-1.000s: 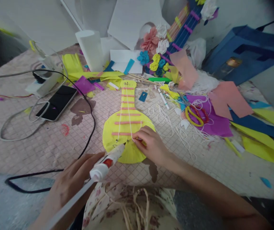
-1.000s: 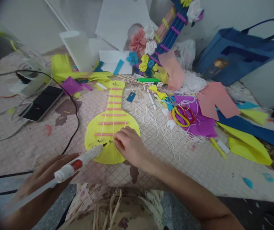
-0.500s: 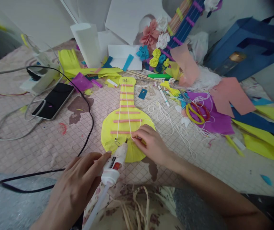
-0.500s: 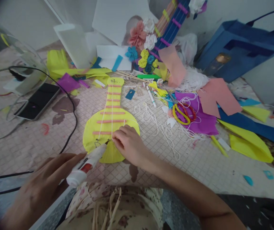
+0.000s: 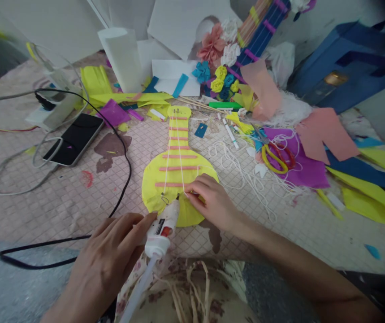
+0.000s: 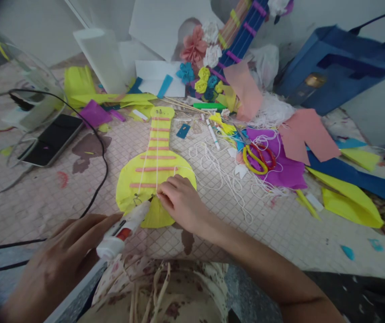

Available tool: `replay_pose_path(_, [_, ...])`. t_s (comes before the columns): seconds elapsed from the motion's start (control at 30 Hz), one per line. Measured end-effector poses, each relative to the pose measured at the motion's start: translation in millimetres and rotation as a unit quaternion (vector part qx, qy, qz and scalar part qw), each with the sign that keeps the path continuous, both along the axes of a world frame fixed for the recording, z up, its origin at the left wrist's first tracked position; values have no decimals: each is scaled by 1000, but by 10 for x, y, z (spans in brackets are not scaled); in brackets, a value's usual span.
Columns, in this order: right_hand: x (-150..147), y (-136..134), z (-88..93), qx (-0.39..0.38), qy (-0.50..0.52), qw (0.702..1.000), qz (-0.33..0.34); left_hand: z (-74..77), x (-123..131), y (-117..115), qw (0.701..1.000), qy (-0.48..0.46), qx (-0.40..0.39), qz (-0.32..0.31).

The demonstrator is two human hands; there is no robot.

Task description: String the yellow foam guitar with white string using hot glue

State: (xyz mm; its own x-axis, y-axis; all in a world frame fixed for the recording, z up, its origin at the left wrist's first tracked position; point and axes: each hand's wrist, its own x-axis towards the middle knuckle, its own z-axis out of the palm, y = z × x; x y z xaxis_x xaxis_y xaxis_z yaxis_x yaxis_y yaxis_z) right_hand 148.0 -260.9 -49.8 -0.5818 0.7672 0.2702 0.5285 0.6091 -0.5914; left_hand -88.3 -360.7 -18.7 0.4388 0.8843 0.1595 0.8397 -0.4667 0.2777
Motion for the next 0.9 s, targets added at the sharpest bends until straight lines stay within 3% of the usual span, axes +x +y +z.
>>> replay_pose_path(0.77, [-4, -13, 2, -5, -7, 1000, -1, -39, -72, -69, 1000, -18, -4, 9])
replay_pose_path(0.9, [-6, -15, 1, -1, -7, 1000, 2, -79, -163, -142, 997, -51, 7, 54])
